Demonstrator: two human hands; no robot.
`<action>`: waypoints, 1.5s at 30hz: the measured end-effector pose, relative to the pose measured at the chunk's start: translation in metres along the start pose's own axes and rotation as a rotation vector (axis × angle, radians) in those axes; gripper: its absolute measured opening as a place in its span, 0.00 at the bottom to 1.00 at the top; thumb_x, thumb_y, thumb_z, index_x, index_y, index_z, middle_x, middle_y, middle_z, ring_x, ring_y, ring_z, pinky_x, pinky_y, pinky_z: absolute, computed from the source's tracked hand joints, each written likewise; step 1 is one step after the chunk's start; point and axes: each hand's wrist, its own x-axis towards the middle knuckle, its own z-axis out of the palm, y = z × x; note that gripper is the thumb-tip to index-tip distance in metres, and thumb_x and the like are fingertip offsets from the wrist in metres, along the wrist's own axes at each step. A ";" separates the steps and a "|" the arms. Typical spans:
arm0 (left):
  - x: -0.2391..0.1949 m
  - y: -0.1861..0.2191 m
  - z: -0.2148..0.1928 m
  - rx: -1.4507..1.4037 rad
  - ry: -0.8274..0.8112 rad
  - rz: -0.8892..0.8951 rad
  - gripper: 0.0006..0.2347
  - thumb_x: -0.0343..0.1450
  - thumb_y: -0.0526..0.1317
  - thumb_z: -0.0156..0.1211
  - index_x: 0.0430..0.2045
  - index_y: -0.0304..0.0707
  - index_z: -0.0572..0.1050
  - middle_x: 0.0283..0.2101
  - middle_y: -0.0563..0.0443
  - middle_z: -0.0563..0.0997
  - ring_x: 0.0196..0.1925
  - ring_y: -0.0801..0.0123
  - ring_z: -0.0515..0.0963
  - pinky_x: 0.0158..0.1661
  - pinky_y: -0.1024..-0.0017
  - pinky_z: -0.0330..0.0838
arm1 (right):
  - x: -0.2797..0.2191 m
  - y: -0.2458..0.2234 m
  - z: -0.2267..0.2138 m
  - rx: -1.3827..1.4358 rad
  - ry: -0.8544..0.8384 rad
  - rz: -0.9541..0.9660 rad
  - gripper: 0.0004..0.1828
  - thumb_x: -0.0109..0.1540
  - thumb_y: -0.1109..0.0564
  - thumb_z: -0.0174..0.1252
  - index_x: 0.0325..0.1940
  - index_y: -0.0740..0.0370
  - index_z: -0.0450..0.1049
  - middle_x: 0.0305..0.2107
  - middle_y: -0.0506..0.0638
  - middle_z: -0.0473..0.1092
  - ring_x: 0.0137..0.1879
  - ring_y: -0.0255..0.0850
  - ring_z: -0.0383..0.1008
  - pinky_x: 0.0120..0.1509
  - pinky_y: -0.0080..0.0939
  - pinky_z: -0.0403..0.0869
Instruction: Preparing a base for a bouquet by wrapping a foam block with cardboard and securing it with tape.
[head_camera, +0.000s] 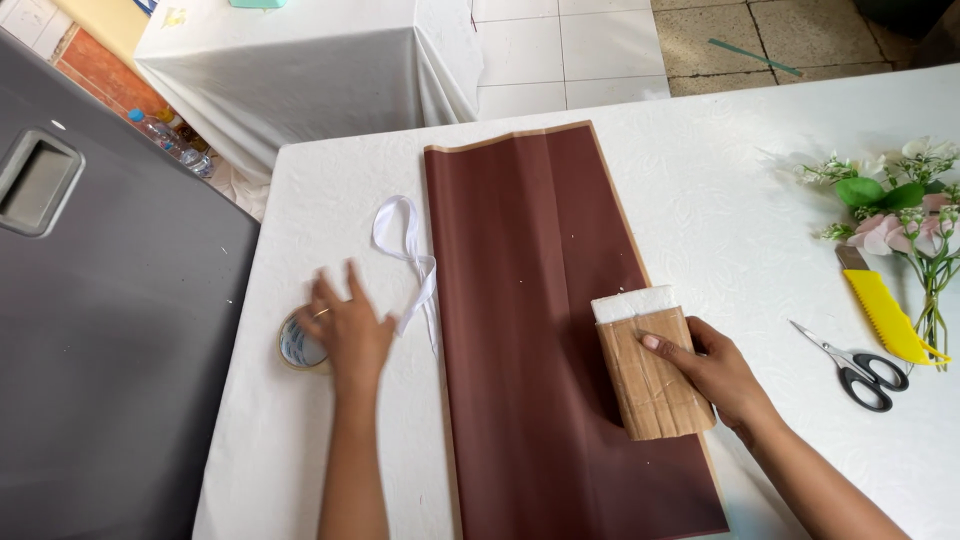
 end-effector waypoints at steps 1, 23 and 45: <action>-0.003 0.016 0.003 -0.130 0.054 0.118 0.34 0.57 0.44 0.66 0.58 0.37 0.57 0.57 0.30 0.56 0.59 0.36 0.54 0.51 0.41 0.49 | 0.000 -0.001 0.000 0.010 -0.009 0.002 0.33 0.49 0.51 0.63 0.51 0.77 0.65 0.42 0.78 0.64 0.50 0.68 0.66 0.44 0.66 0.68; 0.093 -0.088 0.013 -0.477 0.697 0.071 0.07 0.65 0.30 0.64 0.28 0.45 0.75 0.26 0.58 0.74 0.27 0.66 0.78 0.33 0.71 0.71 | 0.031 0.008 0.003 0.142 -0.117 0.082 0.35 0.48 0.53 0.64 0.53 0.78 0.65 0.38 0.74 0.64 0.43 0.61 0.67 0.38 0.63 0.69; -0.055 0.067 -0.017 -0.801 -0.183 0.527 0.27 0.67 0.50 0.53 0.52 0.25 0.58 0.49 0.22 0.62 0.51 0.34 0.68 0.48 0.45 0.64 | 0.074 0.000 0.054 -0.722 -0.402 -0.565 0.28 0.60 0.32 0.37 0.34 0.51 0.76 0.56 0.47 0.55 0.65 0.52 0.48 0.64 0.56 0.51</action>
